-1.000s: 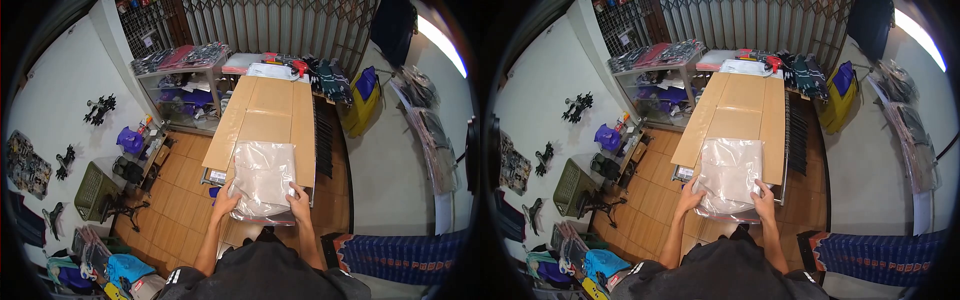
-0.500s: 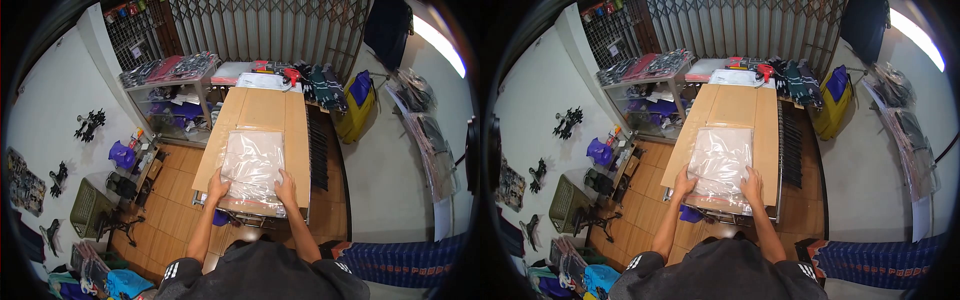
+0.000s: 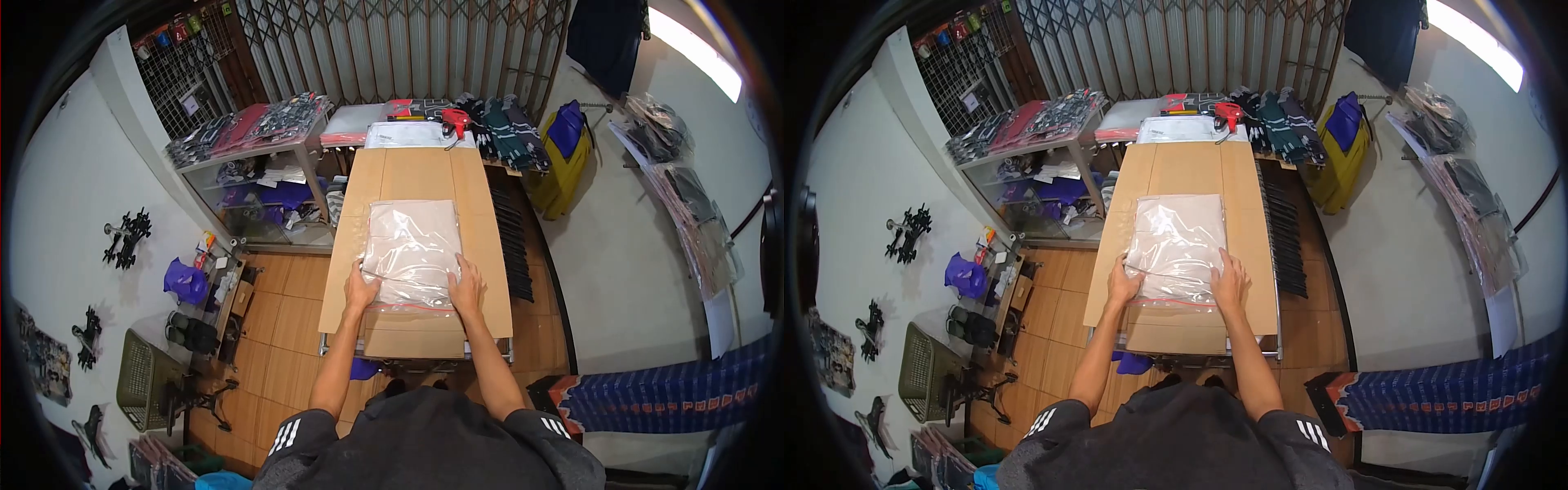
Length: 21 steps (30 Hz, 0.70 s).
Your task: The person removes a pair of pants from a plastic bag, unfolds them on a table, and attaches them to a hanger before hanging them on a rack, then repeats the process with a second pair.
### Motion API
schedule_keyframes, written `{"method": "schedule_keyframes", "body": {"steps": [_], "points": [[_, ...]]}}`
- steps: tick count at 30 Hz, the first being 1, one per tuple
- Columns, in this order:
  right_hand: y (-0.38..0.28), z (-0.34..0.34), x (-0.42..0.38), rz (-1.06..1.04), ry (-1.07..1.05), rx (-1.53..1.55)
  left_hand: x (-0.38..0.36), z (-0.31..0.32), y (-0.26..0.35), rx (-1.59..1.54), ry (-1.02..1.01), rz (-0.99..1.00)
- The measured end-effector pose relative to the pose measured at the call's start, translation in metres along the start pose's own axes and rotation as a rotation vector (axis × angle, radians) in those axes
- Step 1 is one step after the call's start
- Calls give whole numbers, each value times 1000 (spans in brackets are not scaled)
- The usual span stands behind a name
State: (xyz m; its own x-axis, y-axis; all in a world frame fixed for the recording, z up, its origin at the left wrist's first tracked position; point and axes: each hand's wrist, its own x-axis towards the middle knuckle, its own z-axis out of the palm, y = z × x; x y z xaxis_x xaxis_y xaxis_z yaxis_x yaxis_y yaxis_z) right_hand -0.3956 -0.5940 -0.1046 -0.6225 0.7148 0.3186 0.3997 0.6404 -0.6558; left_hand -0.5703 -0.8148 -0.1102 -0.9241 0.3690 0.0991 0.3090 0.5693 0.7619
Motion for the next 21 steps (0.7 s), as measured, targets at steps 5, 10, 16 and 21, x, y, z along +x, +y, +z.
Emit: {"method": "schedule_keyframes", "body": {"steps": [5,10,16,21], "points": [[-2,-1,-24,-30,89,-4,-7,-12,-6,-128,-64,54],[-13,-11,-63,-24,147,30,-13,-11,-17,-234,-74,191],[-28,-14,-97,-47,347,46,-32,-15,-2,-114,75,315],[-42,-21,-113,147,296,322,-68,3,15,-27,89,580]]}}
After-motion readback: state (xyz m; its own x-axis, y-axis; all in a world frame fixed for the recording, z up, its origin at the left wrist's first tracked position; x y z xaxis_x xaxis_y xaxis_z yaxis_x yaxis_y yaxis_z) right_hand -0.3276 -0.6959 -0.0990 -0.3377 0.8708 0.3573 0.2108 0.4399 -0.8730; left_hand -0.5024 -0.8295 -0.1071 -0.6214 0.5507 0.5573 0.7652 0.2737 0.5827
